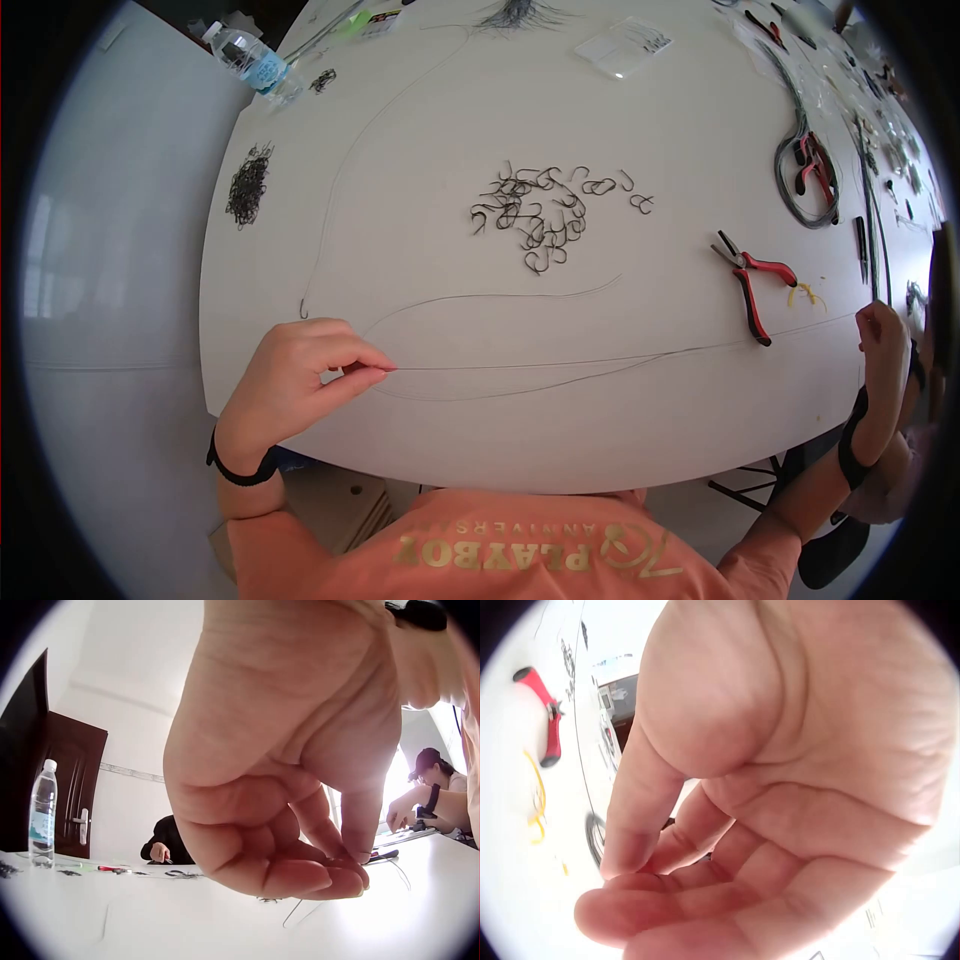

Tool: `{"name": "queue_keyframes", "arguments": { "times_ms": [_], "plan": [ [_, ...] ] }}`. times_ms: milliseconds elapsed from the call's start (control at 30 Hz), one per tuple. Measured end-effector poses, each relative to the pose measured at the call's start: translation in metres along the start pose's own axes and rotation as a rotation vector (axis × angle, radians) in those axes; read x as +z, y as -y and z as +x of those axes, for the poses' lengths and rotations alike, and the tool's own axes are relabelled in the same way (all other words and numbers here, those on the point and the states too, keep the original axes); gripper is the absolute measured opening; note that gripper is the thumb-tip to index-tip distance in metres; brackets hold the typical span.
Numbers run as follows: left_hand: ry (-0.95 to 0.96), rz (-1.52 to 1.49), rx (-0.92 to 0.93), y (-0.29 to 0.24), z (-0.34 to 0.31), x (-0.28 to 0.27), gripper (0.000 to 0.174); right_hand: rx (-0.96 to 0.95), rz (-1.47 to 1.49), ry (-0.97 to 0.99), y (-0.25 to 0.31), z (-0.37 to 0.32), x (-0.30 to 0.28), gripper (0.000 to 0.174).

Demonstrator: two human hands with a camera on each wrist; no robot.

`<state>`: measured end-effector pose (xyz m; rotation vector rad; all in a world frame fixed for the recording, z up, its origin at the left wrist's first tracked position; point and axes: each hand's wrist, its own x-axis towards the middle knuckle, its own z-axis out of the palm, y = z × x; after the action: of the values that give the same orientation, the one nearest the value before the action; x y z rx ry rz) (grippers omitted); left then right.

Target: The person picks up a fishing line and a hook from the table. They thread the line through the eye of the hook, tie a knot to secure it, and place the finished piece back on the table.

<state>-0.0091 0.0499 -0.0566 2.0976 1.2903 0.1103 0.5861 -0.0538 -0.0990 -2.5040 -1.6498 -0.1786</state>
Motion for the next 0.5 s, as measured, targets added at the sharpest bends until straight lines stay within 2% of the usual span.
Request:
{"name": "queue_keyframes", "arguments": {
  "times_ms": [100, 133, 167, 200, 233, 300, 367, 400, 433, 467, 500],
  "plan": [
    [0.020, 0.000, 0.019, -0.001, 0.007, 0.006, 0.009, 0.085, 0.049, -0.054, -0.039, 0.020, 0.000, 0.016],
    [0.025, -0.009, 0.028, -0.001, 0.008, 0.009, 0.009, 0.127, -0.005, -0.071, -0.070, 0.035, 0.002, 0.018],
    [0.049, 0.021, 0.032, -0.002, 0.010, 0.011, 0.011, 0.149, 0.049, -0.145, -0.068, 0.044, -0.004, 0.021],
    [0.071, 0.051, 0.048, -0.003, 0.013, 0.013, 0.013, 0.209, 0.285, -0.088, -0.065, 0.059, -0.019, 0.023],
    [0.077, 0.038, 0.083, -0.005, 0.015, 0.015, 0.013, 0.171, 0.482, -0.081, -0.083, 0.080, -0.026, 0.022],
    [0.183, 0.068, 0.071, -0.009, 0.014, 0.017, 0.015, 0.197, 1.014, -0.167, -0.042, 0.095, -0.059, 0.022],
    [0.218, 0.062, 0.111, -0.013, 0.015, 0.021, 0.016, -0.119, 1.633, -0.096, -0.087, 0.143, -0.067, 0.028],
    [0.223, 0.047, 0.102, -0.016, 0.015, 0.022, 0.018, 0.257, 1.668, -0.635, -0.030, 0.156, -0.084, 0.029],
    [0.225, 0.035, 0.085, -0.017, 0.015, 0.024, 0.019, 0.208, 1.707, -0.780, -0.006, 0.162, -0.098, 0.030],
    [0.239, 0.048, 0.124, -0.015, 0.014, 0.024, 0.024, 0.079, 1.607, -0.894, 0.008, 0.169, -0.109, 0.030],
    [0.243, 0.049, 0.131, -0.015, 0.014, 0.026, 0.024, -0.177, 1.490, -0.854, -0.019, 0.180, -0.114, 0.030]
  ]
}}
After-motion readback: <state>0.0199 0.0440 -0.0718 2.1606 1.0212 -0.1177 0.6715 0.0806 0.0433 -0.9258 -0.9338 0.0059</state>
